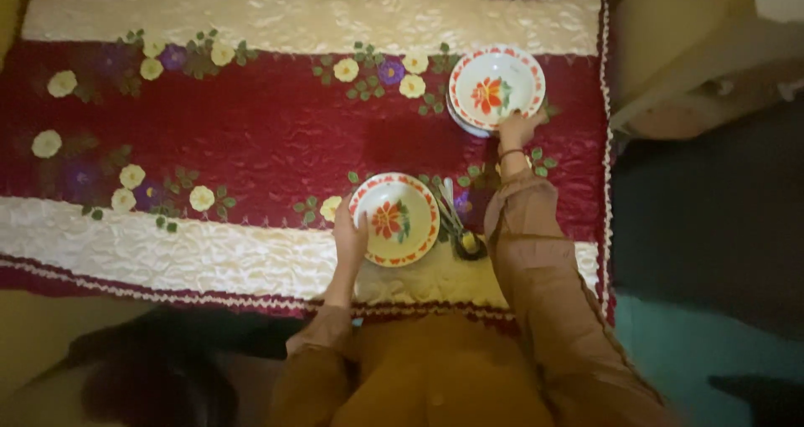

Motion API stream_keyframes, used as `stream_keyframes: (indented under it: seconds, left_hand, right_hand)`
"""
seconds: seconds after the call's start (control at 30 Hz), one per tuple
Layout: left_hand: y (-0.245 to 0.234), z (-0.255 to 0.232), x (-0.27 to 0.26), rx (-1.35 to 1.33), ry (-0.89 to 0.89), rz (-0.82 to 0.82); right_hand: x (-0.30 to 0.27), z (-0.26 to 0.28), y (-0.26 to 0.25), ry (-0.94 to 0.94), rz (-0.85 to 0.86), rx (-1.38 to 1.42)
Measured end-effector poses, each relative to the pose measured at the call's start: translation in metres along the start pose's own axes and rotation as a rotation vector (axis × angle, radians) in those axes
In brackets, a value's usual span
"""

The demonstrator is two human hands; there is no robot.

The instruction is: The recorder is stacking and organizing various plates, bowls, and spoons on a table.

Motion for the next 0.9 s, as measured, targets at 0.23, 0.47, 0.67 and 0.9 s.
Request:
stream_keyframes:
  seconds: [0.23,0.47,0.67,0.9]
  left_hand:
    - [-0.006,-0.013,0.002,-0.053,0.038,0.000]
    - [0.001,-0.016,-0.002,-0.066,0.012,0.033]
    - [0.023,0.019,0.002,-0.040,-0.057,-0.054]
    - [0.039,0.010,0.025,-0.149,0.006,-0.235]
  right_hand:
    - [-0.036,0.037,-0.012,0.004,-0.053,-0.035]
    - [-0.063,0.071,-0.024,0.010,-0.088,-0.339]
    - [-0.051,0.051,-0.023,-0.035,-0.121,-0.457]
    - [-0.055,0.042,-0.022,-0.187,0.028,-0.219]
Point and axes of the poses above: each hand's wrist, its own x-axis towards the middle knuckle, its own y-axis out of the palm, z = x × y, the point moved 9 cm from there along x, towards the middle knuckle, and after that the axes turned 14 degrees about z, right-handed, at the moved point
